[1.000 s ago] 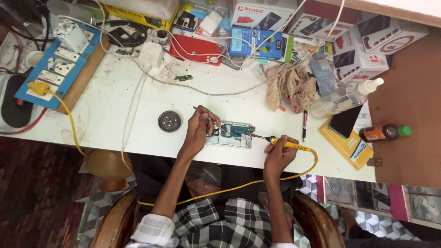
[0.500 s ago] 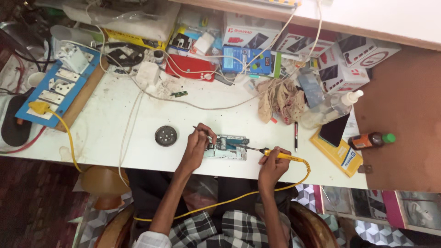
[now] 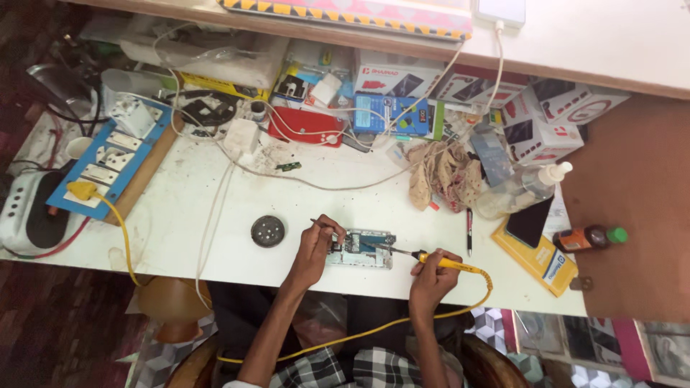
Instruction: The person uses a soldering iron and tweezers to work on a small circuit board placed on a cluttered workbench. They repeatedly apply heat to specific points on the board while holding components with tweezers.
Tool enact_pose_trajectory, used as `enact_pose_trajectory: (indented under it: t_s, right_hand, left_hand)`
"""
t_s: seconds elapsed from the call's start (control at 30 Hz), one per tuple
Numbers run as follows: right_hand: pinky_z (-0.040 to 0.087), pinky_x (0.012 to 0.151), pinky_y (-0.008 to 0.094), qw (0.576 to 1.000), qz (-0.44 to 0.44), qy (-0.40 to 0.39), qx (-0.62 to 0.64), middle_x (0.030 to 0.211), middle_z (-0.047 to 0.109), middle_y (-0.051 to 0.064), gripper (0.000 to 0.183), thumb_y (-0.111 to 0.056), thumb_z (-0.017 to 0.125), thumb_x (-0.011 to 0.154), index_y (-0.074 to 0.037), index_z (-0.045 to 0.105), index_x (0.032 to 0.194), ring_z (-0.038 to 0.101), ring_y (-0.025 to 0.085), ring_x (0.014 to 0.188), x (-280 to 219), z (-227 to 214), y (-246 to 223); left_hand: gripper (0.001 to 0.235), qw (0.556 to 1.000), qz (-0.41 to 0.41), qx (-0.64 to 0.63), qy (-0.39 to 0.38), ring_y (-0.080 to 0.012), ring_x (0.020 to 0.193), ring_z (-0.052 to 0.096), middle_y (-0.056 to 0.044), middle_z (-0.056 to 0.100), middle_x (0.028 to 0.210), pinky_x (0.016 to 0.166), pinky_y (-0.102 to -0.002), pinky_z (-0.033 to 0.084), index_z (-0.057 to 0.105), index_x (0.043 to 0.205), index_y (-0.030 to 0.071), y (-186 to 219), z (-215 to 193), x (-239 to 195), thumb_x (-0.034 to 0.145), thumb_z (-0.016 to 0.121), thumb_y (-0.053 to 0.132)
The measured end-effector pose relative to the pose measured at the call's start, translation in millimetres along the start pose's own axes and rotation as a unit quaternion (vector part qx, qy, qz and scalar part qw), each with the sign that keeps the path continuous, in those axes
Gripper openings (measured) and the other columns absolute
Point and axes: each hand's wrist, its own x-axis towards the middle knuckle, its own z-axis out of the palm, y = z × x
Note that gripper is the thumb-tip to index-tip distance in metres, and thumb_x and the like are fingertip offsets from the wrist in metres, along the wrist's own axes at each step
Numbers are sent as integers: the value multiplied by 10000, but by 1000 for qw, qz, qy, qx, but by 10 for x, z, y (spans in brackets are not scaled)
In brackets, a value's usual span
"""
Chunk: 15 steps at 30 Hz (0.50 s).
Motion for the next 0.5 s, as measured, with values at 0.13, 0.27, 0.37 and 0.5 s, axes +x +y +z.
enact_pose_trajectory:
  t_s: [0.13,0.27,0.37,0.5]
  right_hand:
    - [395,477,238,999,22,21,-14,687,532,63,140,-144,501,1084,-18,458,1039,501,97,512,-11,19,-3]
    - [405,477,239,1000,19,19,-2,691,526,55,148,-146,507,1079,-16,449,1035,491,94,509,12,13,22]
    - [415,493,239,1000,-4,8,-4,678,523,55,158,-149,508,1087,-11,451,1036,486,93,512,29,6,30]
    - [397,478,235,1000,21,12,-1,671,515,45,150,-149,505,1076,-19,443,1036,482,87,502,5,-6,6]
  left_hand:
    - [345,1000,4,16,3,-80,670,438,-12,594,792,613,-265,375,572,1004,44,38,20,5,1111,376,308]
    - [359,999,41,14,-15,-123,758,492,-41,569,838,737,-291,439,553,994,19,32,39,-9,1139,366,289]
    - [357,998,46,-33,-23,-141,797,480,-46,533,863,803,-305,451,529,1005,17,-20,97,-32,1146,339,284]
    - [403,995,64,-81,-18,-134,810,497,-40,552,872,805,-304,464,522,952,36,-82,119,-57,1151,297,304]
